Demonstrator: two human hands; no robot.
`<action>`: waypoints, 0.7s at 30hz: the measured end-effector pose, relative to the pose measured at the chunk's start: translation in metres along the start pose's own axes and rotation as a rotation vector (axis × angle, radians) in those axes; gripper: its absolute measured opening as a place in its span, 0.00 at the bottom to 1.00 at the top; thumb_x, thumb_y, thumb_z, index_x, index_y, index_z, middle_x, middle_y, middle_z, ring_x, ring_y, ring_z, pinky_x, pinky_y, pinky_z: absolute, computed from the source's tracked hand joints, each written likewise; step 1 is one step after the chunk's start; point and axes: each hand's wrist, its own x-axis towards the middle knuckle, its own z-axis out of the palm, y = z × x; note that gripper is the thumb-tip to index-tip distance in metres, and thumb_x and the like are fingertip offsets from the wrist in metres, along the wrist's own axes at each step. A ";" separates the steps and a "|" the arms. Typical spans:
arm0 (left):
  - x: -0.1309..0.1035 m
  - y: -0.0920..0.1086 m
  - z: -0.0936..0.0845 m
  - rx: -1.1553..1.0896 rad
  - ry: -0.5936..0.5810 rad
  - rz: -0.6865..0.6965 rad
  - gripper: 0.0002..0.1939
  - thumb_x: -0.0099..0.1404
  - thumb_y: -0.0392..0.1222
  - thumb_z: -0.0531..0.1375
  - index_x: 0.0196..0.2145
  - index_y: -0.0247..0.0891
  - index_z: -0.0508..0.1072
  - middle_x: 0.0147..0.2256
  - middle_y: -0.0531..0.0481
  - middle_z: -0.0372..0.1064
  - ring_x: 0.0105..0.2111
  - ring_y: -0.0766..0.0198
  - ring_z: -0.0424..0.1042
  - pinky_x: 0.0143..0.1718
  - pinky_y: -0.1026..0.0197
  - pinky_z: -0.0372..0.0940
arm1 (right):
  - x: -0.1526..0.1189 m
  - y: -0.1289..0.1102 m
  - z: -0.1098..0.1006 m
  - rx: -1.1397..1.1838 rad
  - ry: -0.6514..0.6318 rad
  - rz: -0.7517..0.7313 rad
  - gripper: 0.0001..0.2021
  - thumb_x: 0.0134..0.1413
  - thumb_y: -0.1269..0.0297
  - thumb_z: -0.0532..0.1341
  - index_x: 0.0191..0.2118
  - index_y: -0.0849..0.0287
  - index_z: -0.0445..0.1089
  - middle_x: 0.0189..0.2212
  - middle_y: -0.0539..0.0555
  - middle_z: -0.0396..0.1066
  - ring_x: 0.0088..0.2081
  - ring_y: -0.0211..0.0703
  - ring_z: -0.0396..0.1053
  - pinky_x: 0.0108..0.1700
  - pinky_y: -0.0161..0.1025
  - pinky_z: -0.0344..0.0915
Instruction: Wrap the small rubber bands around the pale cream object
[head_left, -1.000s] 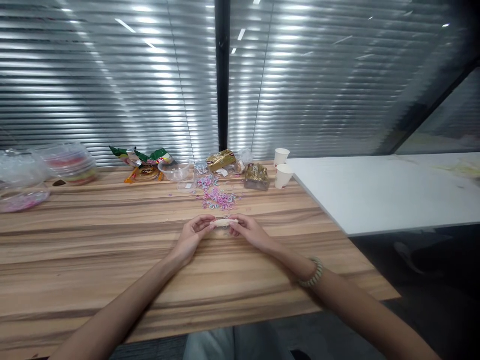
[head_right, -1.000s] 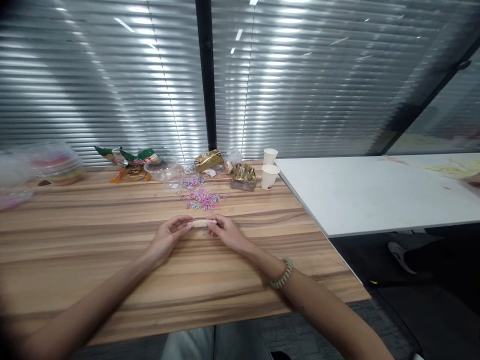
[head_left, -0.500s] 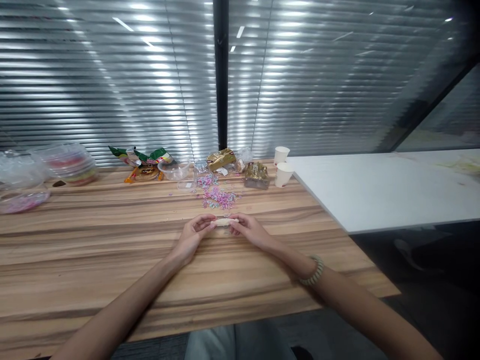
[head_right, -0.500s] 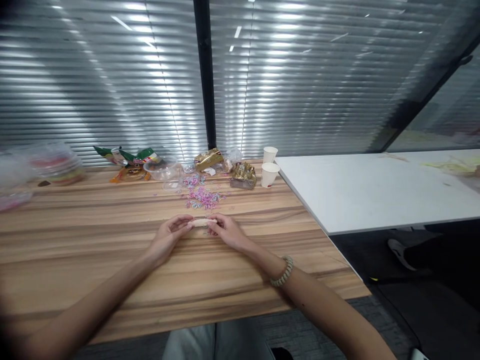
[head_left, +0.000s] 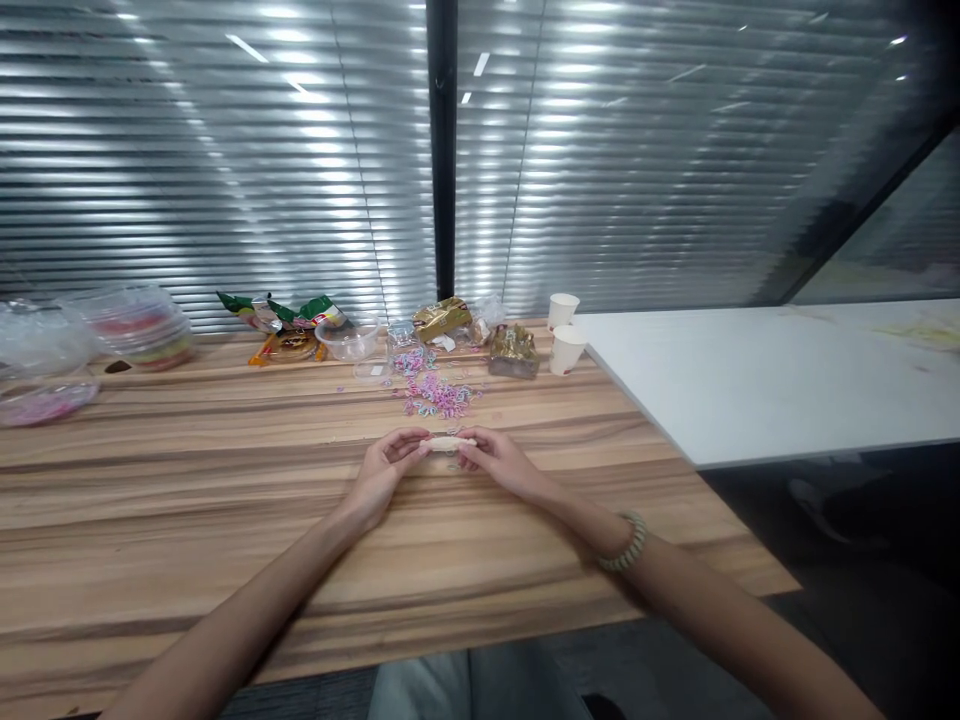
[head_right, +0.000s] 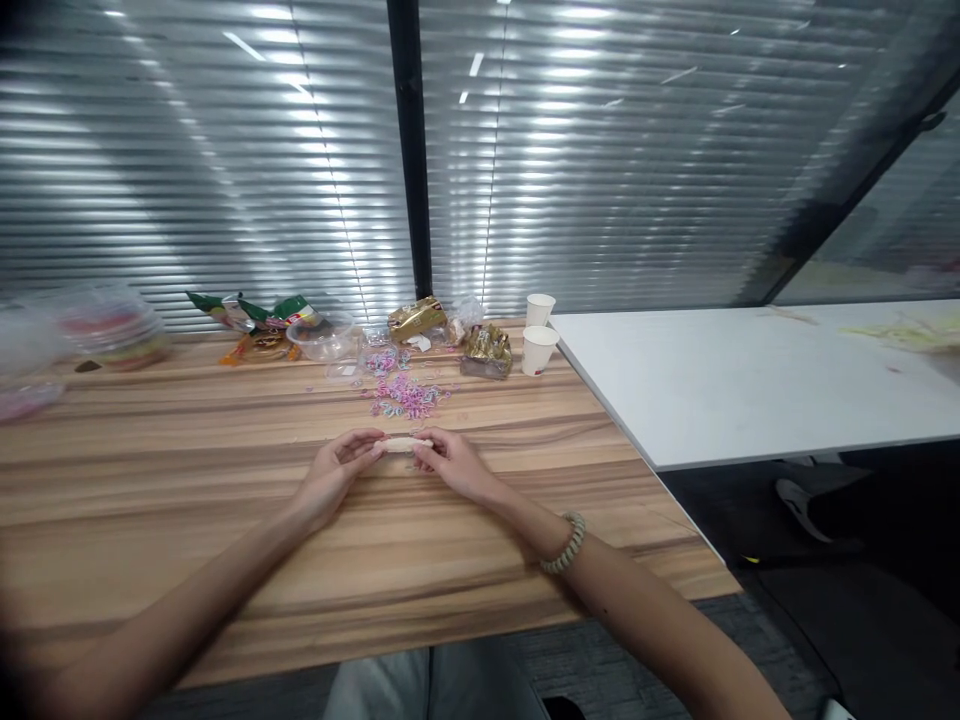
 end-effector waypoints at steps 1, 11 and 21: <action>0.000 0.000 0.000 0.004 0.000 0.003 0.17 0.46 0.44 0.66 0.35 0.35 0.72 0.38 0.46 0.71 0.40 0.59 0.68 0.46 0.58 0.61 | 0.000 0.000 0.000 0.008 0.001 0.006 0.18 0.51 0.53 0.57 0.40 0.63 0.65 0.26 0.52 0.68 0.28 0.37 0.65 0.33 0.35 0.63; 0.000 -0.002 0.000 -0.014 0.015 0.016 0.16 0.47 0.43 0.66 0.35 0.36 0.72 0.38 0.47 0.71 0.41 0.60 0.68 0.47 0.59 0.60 | 0.000 -0.002 0.000 -0.004 -0.017 0.003 0.17 0.51 0.54 0.56 0.40 0.64 0.65 0.26 0.52 0.68 0.28 0.36 0.65 0.33 0.35 0.62; 0.000 -0.001 0.000 0.003 -0.001 0.009 0.16 0.48 0.43 0.65 0.35 0.36 0.72 0.38 0.46 0.71 0.41 0.60 0.68 0.45 0.60 0.60 | 0.001 -0.003 0.001 0.002 -0.017 0.001 0.17 0.51 0.53 0.57 0.38 0.64 0.66 0.25 0.52 0.67 0.27 0.36 0.64 0.33 0.35 0.62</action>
